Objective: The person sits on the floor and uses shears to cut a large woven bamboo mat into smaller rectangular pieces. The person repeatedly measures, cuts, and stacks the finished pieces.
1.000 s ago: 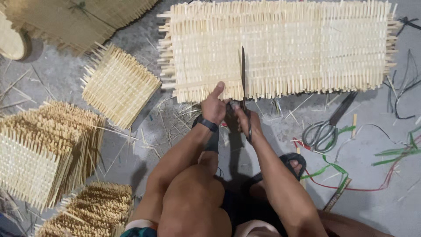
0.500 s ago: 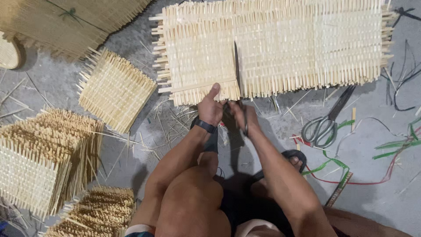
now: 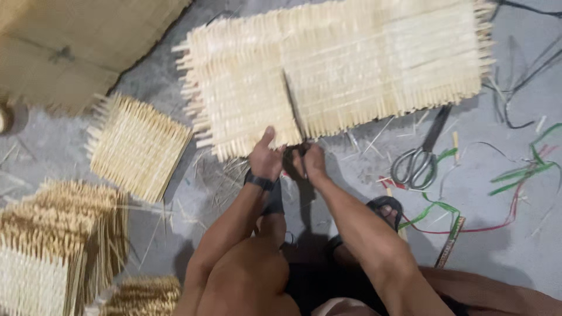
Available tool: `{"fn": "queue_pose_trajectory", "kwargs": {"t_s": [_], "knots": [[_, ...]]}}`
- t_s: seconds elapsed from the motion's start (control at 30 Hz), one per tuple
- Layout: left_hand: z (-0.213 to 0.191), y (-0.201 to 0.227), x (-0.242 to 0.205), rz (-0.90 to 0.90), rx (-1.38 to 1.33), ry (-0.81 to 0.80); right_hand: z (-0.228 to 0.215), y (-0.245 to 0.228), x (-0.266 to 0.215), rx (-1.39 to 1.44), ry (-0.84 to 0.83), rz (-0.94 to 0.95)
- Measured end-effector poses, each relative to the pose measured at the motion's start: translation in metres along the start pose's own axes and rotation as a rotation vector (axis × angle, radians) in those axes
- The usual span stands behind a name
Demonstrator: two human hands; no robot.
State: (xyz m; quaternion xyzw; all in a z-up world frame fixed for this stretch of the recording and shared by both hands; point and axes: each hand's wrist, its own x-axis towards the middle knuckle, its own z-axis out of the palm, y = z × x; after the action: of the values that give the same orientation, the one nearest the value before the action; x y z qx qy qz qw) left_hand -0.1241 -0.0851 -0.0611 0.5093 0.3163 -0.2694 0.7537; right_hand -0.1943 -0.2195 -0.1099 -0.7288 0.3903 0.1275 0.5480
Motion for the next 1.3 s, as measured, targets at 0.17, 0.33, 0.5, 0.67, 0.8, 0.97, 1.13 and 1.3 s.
{"fn": "queue_pose_trajectory", "kwargs": {"t_s": [0.17, 0.33, 0.5, 0.67, 0.8, 0.97, 1.13, 1.3], "knots": [[0.016, 0.019, -0.01, -0.068, -0.339, -0.118, -0.009, -0.04, -0.004, -0.088, 0.0, -0.172], [0.021, 0.026, -0.018, -0.027, -0.333, -0.115, -0.004, -0.055, -0.006, 0.053, 0.03, -0.036], [0.008, 0.02, -0.005, -0.168, -0.392, -0.033, -0.005, -0.038, 0.001, -0.117, 0.058, -0.137], [0.001, 0.019, -0.01, -0.189, -0.518, -0.116, 0.0, -0.029, 0.002, 0.059, 0.011, -0.108], [0.019, 0.032, -0.012, -0.146, -0.483, -0.032, -0.008, -0.025, 0.002, -0.038, 0.025, -0.418], [0.022, 0.04, -0.009, -0.188, -0.399, 0.063, -0.067, -0.065, -0.05, 0.108, -0.437, 0.075], [0.021, 0.045, -0.022, -0.192, -0.46, -0.108, -0.096, -0.113, -0.021, -0.063, -0.422, 0.166], [0.02, 0.056, -0.029, -0.19, -0.524, -0.162, -0.048, -0.086, 0.027, -0.357, -0.096, -0.317]]}}
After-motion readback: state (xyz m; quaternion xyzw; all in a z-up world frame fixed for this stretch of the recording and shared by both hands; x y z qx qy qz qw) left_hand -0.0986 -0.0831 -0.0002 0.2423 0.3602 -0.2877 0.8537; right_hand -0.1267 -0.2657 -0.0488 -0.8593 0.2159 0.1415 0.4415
